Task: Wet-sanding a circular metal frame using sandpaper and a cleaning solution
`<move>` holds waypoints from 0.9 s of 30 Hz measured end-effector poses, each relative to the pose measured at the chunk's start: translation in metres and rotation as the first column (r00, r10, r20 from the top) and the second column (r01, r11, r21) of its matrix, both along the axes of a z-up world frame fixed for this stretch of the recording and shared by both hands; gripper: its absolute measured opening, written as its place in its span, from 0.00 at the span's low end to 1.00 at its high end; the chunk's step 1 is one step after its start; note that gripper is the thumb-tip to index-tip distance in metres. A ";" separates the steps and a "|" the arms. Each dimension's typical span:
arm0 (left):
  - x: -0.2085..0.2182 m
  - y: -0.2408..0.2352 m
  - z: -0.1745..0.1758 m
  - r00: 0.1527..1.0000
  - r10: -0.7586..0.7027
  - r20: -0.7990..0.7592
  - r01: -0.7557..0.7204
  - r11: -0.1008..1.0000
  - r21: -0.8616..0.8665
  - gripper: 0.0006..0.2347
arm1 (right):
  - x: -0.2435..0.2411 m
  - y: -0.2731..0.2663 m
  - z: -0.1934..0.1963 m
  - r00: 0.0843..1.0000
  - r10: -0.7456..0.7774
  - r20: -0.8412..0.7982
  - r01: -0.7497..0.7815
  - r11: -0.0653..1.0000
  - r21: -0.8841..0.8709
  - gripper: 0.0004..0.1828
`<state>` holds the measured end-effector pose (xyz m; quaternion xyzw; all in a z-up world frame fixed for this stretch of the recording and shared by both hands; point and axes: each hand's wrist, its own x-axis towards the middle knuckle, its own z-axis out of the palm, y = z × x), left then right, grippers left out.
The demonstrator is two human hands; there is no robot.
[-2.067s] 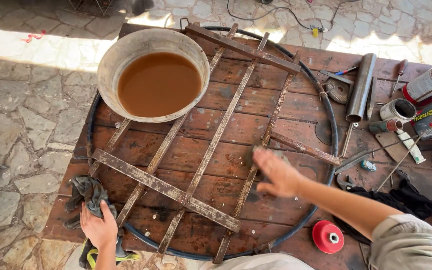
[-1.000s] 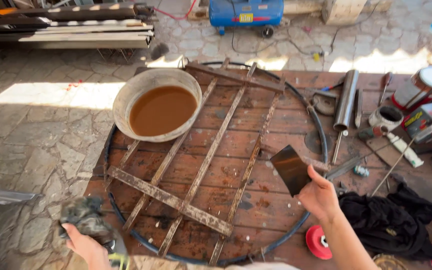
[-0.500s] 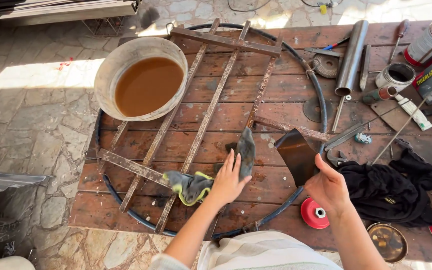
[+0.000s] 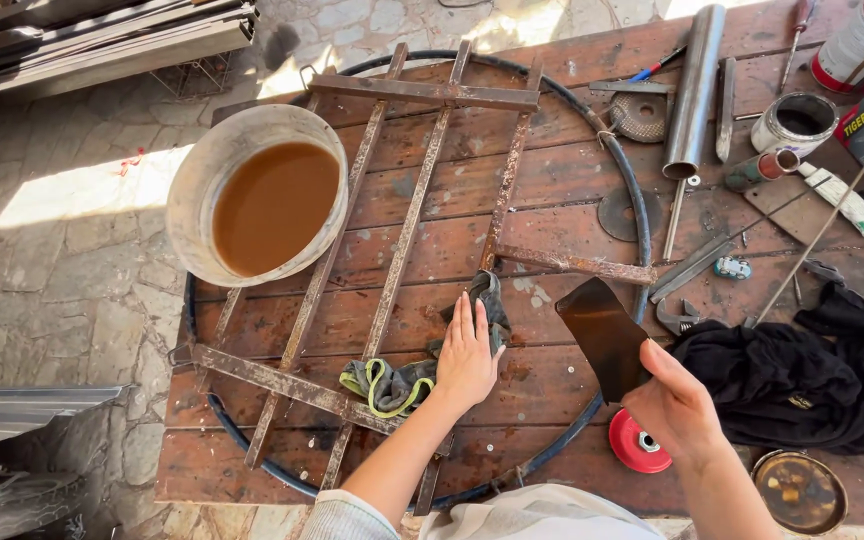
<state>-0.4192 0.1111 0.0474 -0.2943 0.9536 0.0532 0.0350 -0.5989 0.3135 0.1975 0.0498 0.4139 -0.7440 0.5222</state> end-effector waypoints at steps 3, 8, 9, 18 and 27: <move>-0.010 -0.007 -0.005 0.999 0.025 0.025 -0.024 1.000 -0.020 0.37 | -0.005 -0.007 0.018 1.000 0.020 -0.007 -0.020 1.000 0.007 0.33; -0.030 -0.017 -0.008 0.997 0.069 0.021 -0.070 0.997 0.029 0.36 | -0.015 0.003 -0.025 0.991 0.099 -0.093 -0.113 0.980 -0.164 0.31; -0.037 -0.021 -0.008 0.996 0.080 0.028 -0.081 0.996 0.029 0.35 | -0.014 0.001 -0.020 0.993 0.095 -0.075 -0.104 0.986 -0.130 0.30; -0.081 -0.071 0.003 0.999 0.034 0.025 -0.038 0.977 0.212 0.36 | -0.016 0.005 -0.023 0.986 0.119 -0.113 -0.132 0.985 -0.111 0.30; -0.041 -0.046 -0.001 0.968 0.024 -0.250 0.049 0.958 0.282 0.35 | -0.012 0.003 -0.030 0.994 -0.041 -0.103 0.015 0.969 -0.246 0.25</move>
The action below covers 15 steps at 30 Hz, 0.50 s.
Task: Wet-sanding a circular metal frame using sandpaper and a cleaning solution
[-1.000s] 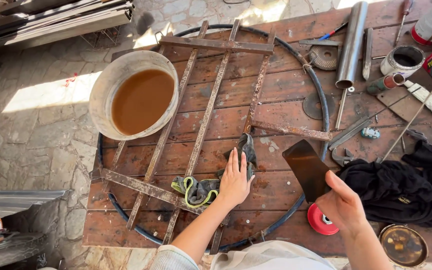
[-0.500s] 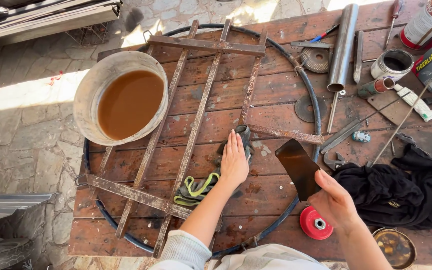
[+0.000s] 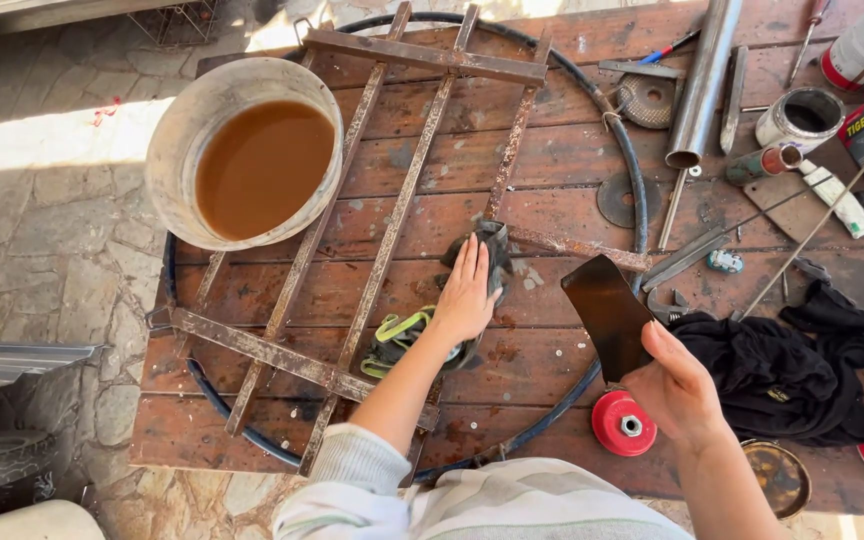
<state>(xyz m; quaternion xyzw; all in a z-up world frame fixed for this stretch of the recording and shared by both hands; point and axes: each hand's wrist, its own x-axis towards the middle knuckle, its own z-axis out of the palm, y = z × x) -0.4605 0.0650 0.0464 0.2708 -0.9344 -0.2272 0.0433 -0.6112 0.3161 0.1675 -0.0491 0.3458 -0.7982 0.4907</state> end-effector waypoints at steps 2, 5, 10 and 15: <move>0.018 0.015 0.018 0.999 -0.032 0.010 0.032 0.999 -0.035 0.33 | -0.002 0.001 0.015 1.000 0.001 -0.004 -0.001 1.000 -0.002 0.25; 0.048 0.032 0.042 0.961 -0.083 0.265 0.081 0.997 0.020 0.33 | -0.006 0.001 0.036 0.997 0.078 0.022 -0.081 0.969 0.233 0.32; 0.102 0.061 0.056 0.963 -0.155 0.219 0.147 0.988 0.053 0.31 | -0.007 0.006 0.024 0.991 0.125 -0.048 -0.118 0.985 0.127 0.33; 0.126 0.077 0.057 0.959 -0.189 0.212 0.217 0.969 -0.117 0.28 | -0.001 0.013 0.018 0.997 0.075 -0.028 -0.071 0.989 0.128 0.30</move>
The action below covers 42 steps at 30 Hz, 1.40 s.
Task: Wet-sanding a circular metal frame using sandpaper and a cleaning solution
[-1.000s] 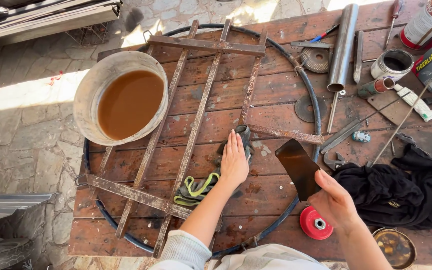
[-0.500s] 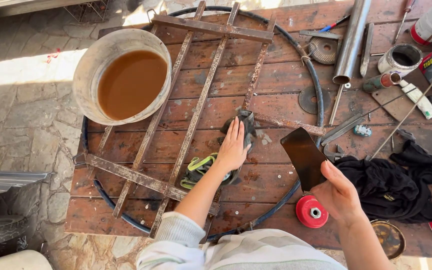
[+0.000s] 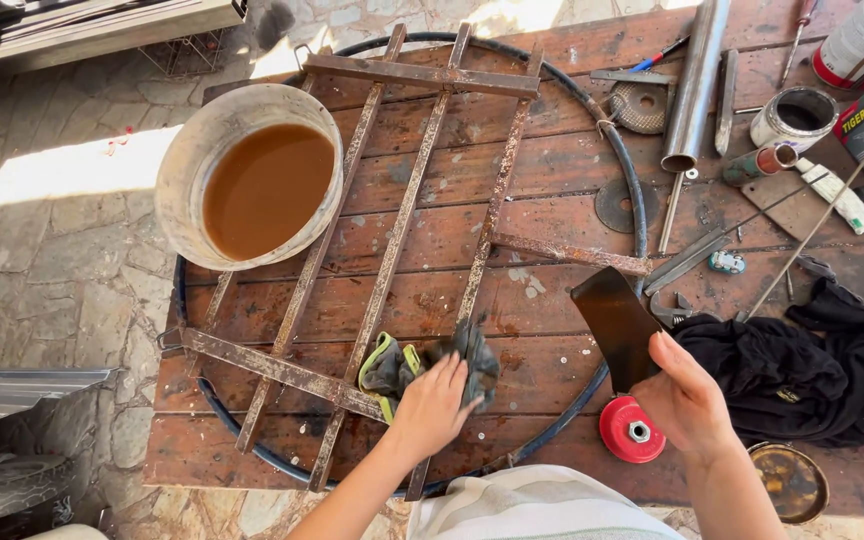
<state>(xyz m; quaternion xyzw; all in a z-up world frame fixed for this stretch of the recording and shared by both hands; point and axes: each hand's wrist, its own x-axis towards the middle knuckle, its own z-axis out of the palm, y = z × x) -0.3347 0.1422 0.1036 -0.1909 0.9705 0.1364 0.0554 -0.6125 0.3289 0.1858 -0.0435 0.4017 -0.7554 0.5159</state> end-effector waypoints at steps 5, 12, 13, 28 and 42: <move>0.014 -0.001 0.016 0.999 -0.022 0.049 0.024 0.999 -0.033 0.23 | 0.001 -0.002 0.022 0.989 -0.135 0.055 0.129 0.986 0.102 0.30; -0.046 -0.080 0.049 0.862 0.504 -0.057 -0.444 0.804 0.396 0.26 | 0.000 -0.002 0.035 0.993 -0.120 0.005 0.118 0.983 0.141 0.32; -0.058 -0.090 0.049 0.745 0.627 -0.228 -0.513 0.757 0.404 0.25 | -0.003 0.001 0.030 0.994 -0.110 -0.003 0.109 0.988 0.110 0.32; -0.178 -0.123 -0.053 0.925 0.297 -0.235 -0.240 0.940 0.243 0.27 | -0.012 0.007 0.025 0.914 0.101 0.392 0.126 0.849 -0.514 0.26; 0.066 -0.065 0.108 -0.379 0.891 0.248 -0.061 -0.291 0.955 0.12 | -0.009 -0.024 0.047 0.925 0.123 0.359 0.103 0.828 -0.551 0.26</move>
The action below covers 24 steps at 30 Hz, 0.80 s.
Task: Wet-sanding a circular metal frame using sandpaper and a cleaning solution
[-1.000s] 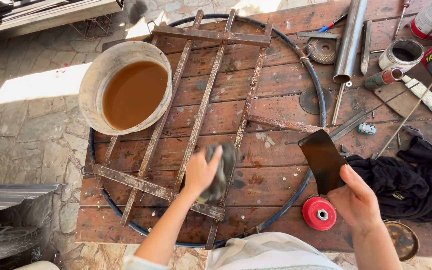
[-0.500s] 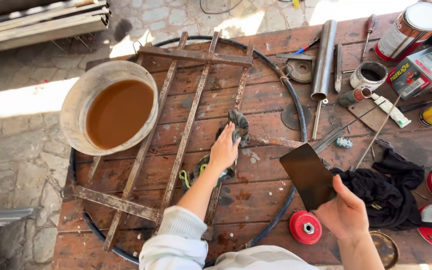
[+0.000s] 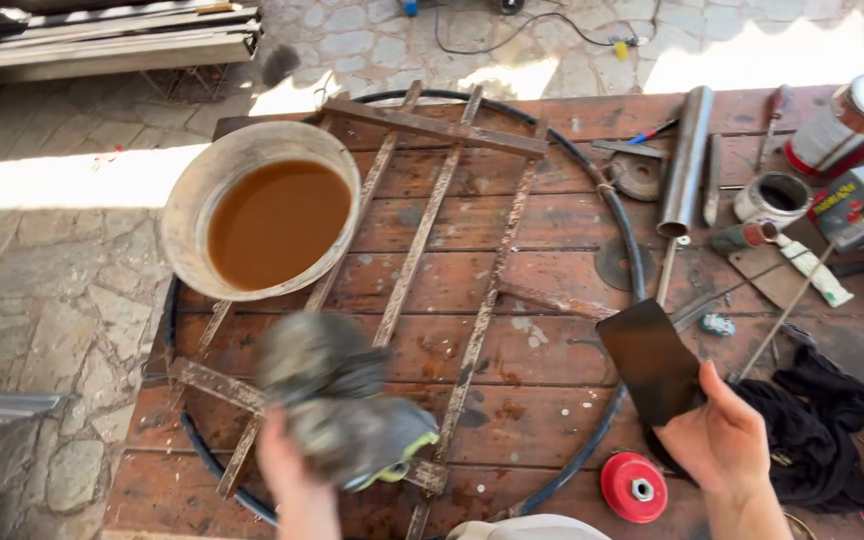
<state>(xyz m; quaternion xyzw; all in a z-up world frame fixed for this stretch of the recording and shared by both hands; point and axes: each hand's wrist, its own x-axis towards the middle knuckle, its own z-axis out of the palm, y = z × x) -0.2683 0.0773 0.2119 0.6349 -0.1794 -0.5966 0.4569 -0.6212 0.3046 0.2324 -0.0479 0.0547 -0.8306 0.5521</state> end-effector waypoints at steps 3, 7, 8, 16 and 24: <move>0.084 -0.004 0.002 0.974 0.227 -0.012 -0.218 0.922 -0.319 0.18 | 0.007 -0.029 0.011 0.990 -0.017 -0.141 0.065 0.938 0.341 0.28; 0.200 -0.050 -0.096 0.605 0.734 0.309 -0.607 0.676 -0.418 0.25 | 0.034 -0.077 0.038 0.930 0.119 -0.348 0.139 0.762 0.632 0.31; 0.210 -0.055 -0.113 0.595 0.744 0.305 -0.620 0.666 -0.415 0.25 | 0.040 -0.087 0.039 0.926 0.134 -0.353 0.131 0.764 0.631 0.31; 0.264 -0.095 -0.234 0.063 0.434 0.899 0.045 0.899 -0.437 0.21 | 0.066 -0.174 0.000 0.837 0.400 -0.372 -0.189 0.851 0.490 0.28; 0.252 -0.099 -0.234 0.011 0.352 0.936 -0.084 0.933 -0.350 0.24 | 0.172 -0.389 0.035 0.345 0.634 -0.692 -0.019 0.742 0.670 0.39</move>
